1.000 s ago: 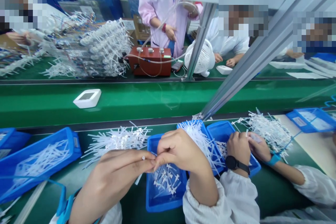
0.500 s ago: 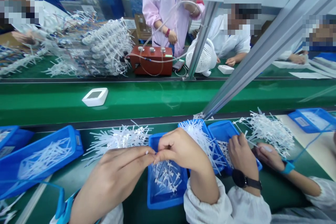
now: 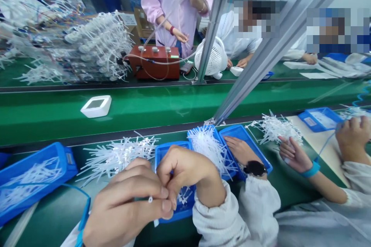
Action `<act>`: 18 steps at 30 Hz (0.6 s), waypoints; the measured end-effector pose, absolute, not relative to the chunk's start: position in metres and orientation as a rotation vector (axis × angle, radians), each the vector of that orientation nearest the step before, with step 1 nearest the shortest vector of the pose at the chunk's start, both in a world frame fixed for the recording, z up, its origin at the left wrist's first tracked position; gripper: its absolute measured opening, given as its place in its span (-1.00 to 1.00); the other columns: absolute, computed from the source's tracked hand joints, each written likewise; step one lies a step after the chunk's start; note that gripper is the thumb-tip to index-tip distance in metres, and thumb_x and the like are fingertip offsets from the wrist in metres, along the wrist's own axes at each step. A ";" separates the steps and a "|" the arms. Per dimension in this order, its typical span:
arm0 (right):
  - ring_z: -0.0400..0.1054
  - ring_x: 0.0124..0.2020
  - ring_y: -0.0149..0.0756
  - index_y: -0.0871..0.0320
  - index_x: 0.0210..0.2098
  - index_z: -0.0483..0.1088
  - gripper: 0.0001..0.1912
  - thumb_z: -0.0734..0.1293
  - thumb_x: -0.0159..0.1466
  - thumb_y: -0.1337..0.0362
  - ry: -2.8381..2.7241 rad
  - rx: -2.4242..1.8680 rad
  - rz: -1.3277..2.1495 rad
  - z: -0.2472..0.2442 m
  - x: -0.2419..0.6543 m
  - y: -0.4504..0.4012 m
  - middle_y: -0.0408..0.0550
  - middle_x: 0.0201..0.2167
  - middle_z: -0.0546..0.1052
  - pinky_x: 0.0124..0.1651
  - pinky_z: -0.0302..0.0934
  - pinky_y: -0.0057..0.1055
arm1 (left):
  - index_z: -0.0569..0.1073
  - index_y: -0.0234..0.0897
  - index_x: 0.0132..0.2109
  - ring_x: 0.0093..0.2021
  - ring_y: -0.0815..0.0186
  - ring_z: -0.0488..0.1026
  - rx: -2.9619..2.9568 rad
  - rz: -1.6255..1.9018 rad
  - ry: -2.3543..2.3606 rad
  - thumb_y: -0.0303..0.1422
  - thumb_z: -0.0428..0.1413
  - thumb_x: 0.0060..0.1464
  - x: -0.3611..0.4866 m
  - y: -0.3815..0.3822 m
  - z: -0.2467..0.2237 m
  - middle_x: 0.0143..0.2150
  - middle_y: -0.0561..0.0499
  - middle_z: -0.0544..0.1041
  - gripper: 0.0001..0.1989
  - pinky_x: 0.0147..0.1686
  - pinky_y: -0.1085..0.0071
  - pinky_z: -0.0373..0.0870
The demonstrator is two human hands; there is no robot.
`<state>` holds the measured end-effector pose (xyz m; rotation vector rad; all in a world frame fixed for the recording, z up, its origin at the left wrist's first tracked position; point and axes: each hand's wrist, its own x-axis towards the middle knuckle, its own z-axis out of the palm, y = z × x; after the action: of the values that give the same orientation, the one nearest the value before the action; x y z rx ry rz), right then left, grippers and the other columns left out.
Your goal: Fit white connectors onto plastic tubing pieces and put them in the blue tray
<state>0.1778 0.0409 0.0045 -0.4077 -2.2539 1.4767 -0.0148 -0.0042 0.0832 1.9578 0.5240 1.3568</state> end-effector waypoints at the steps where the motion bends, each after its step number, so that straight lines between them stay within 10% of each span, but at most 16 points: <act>1: 0.45 -0.48 -0.40 0.21 -0.50 0.47 -0.19 0.24 0.20 -0.49 -2.148 -0.331 1.583 0.006 0.172 0.043 -0.07 -0.52 0.56 -0.38 0.33 -0.50 | 0.54 -0.22 -0.20 -0.35 0.49 0.57 1.985 1.347 0.503 -0.34 0.21 0.37 -0.015 -0.003 0.084 -0.33 0.19 0.66 -0.89 -0.27 0.41 0.45; 5: 0.41 -0.50 -0.45 0.26 -0.47 0.54 -0.43 0.56 0.14 -0.19 -1.892 -0.190 1.803 0.014 0.169 0.046 -0.09 -0.54 0.57 -0.40 0.26 -0.57 | 0.54 -0.27 -0.16 -0.36 0.51 0.57 2.052 1.294 0.448 -0.36 0.23 0.35 -0.020 0.002 0.086 -0.29 0.17 0.68 -0.91 -0.23 0.39 0.39; 13: 0.39 -0.51 -0.47 0.24 -0.44 0.53 -0.44 0.53 0.19 -0.20 -2.044 -0.265 1.749 0.005 0.171 0.047 -0.14 -0.53 0.55 -0.42 0.23 -0.55 | 0.58 -0.19 -0.23 -0.27 0.52 0.60 2.265 1.280 0.354 -0.46 0.22 0.35 -0.024 0.006 0.093 -0.21 0.25 0.70 -0.87 -0.12 0.32 0.33; 18: -0.20 -0.67 -0.44 0.10 -0.50 0.39 -0.38 0.18 0.50 -0.19 -2.094 -0.794 0.995 -0.018 0.268 0.037 -0.29 -0.76 0.03 -0.55 -0.07 -0.40 | 0.58 -0.19 -0.22 -0.34 0.55 0.59 2.325 1.189 0.400 -0.37 0.16 0.41 -0.026 0.009 0.094 -0.27 0.24 0.69 -0.83 -0.17 0.32 0.32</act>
<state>0.2684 0.0375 -0.0179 -0.7936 -2.0936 0.9949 -0.0262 0.0094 0.0945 2.3252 0.4002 1.1894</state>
